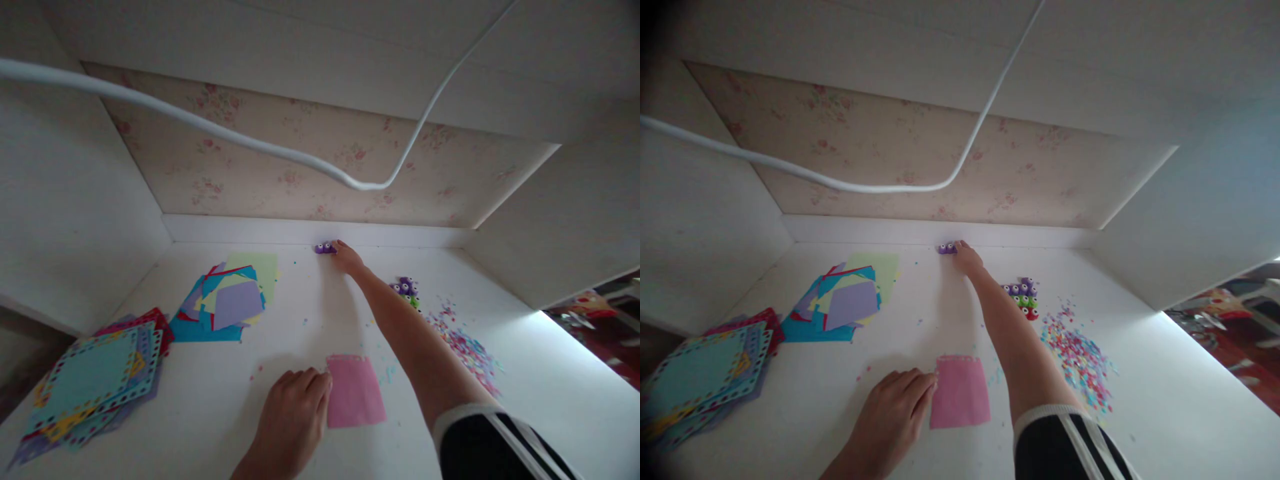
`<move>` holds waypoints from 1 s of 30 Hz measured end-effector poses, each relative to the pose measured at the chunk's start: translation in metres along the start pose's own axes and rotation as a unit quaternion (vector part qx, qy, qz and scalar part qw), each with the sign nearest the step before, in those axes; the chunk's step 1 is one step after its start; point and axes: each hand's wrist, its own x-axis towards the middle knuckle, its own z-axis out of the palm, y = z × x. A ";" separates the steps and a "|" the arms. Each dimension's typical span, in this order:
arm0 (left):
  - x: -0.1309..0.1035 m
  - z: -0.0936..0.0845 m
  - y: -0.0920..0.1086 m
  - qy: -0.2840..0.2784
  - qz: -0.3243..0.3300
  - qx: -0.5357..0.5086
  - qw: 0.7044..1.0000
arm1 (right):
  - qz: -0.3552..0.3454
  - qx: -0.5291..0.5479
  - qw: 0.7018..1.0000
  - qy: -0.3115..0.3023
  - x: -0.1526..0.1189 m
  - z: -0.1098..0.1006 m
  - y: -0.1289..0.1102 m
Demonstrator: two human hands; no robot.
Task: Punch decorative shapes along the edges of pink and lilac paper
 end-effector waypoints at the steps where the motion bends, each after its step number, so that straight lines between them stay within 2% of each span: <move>1: 0.000 0.000 0.000 0.000 0.000 0.001 1.000 | 0.014 0.004 1.000 0.006 0.001 0.001 -0.003; 5: 0.000 -0.001 0.000 -0.007 -0.010 -0.009 1.000 | 0.069 0.020 0.997 0.038 -0.007 -0.004 -0.005; 9: 0.001 -0.005 0.000 0.007 -0.055 -0.025 0.998 | 0.051 0.066 0.995 0.054 -0.037 -0.009 -0.012; 11: 0.002 -0.009 -0.003 0.029 -0.089 -0.034 0.995 | 0.023 0.103 0.993 0.044 -0.065 -0.007 -0.020; 15: 0.005 -0.013 -0.012 0.076 -0.152 -0.068 0.983 | -0.065 0.177 0.982 -0.003 -0.143 0.005 -0.040; 17: 0.005 -0.012 -0.015 0.088 -0.165 -0.095 0.978 | -0.147 0.218 0.965 -0.019 -0.179 0.011 -0.048; 20: 0.005 -0.005 -0.019 0.084 -0.157 -0.125 0.976 | -0.197 0.192 0.961 -0.035 -0.215 0.010 -0.053; 23: 0.003 0.006 -0.020 0.074 -0.131 -0.113 0.982 | -0.196 0.165 0.967 -0.011 -0.236 0.000 -0.043; 26: 0.004 0.015 -0.020 0.067 -0.121 -0.071 0.988 | -0.170 0.128 0.977 0.024 -0.257 -0.006 -0.022; 30: 0.012 0.020 -0.014 0.057 -0.109 -0.025 0.992 | -0.171 0.063 0.983 -0.001 -0.284 -0.002 0.006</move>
